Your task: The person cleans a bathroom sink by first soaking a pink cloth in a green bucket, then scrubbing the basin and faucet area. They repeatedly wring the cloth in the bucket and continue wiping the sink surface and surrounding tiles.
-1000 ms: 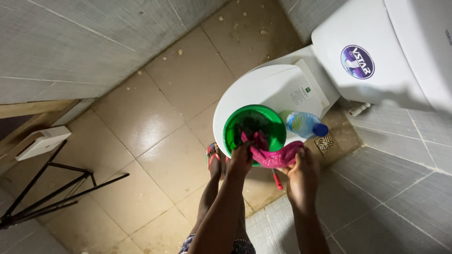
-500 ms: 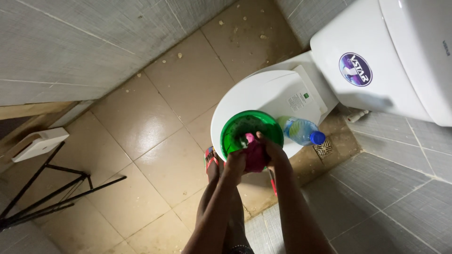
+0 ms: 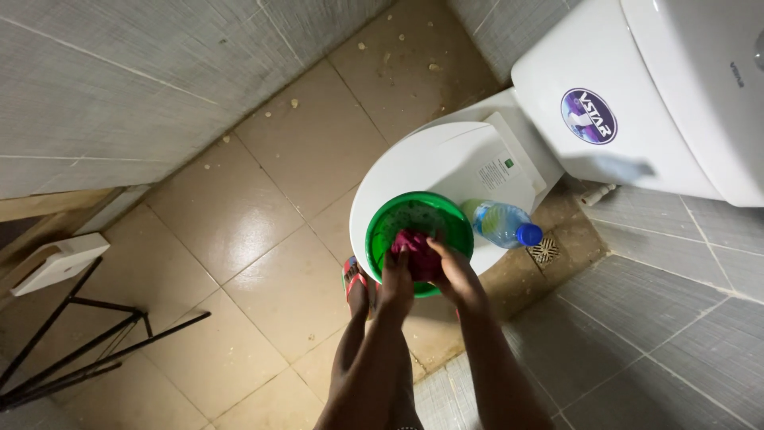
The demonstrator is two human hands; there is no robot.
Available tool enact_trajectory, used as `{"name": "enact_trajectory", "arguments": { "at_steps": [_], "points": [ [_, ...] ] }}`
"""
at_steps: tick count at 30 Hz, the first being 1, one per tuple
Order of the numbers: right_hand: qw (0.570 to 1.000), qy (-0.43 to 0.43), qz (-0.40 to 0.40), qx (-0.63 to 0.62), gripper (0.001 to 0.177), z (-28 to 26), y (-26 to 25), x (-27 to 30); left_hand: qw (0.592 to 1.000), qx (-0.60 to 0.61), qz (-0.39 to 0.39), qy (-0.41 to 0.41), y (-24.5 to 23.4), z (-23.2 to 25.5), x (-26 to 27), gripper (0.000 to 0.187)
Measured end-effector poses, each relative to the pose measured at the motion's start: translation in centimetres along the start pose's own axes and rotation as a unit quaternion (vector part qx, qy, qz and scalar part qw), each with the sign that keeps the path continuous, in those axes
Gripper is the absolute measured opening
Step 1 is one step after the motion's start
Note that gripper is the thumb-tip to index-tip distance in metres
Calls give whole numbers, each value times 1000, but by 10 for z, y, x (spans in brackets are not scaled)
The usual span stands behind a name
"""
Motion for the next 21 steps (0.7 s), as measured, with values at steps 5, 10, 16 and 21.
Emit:
{"name": "enact_trajectory", "arguments": {
  "at_steps": [5, 10, 16, 21],
  "points": [
    [981, 119, -75, 136, 65, -22, 48, 10, 988, 70, -132, -30, 6, -48, -64, 51],
    [976, 166, -141, 12, 42, -12, 54, 11, 941, -286, -175, -54, -3, -34, -73, 46],
    [966, 169, -175, -82, 27, 11, 21, -7, 973, 60, -136, -176, 31, 34, -21, 42],
    [964, 223, -140, -32, 22, 27, -2, -13, 961, 134, -193, -144, 45, 36, -36, 29]
  ]
}}
Point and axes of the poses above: each hand's wrist, its own x-axis away from the middle knuckle, its own y-axis out of the palm, z = x × y, the point moved 9 cm from there along -x, towards the middle knuckle, and after that the axes turned 10 degrees about -z, right-handed, at the moved point
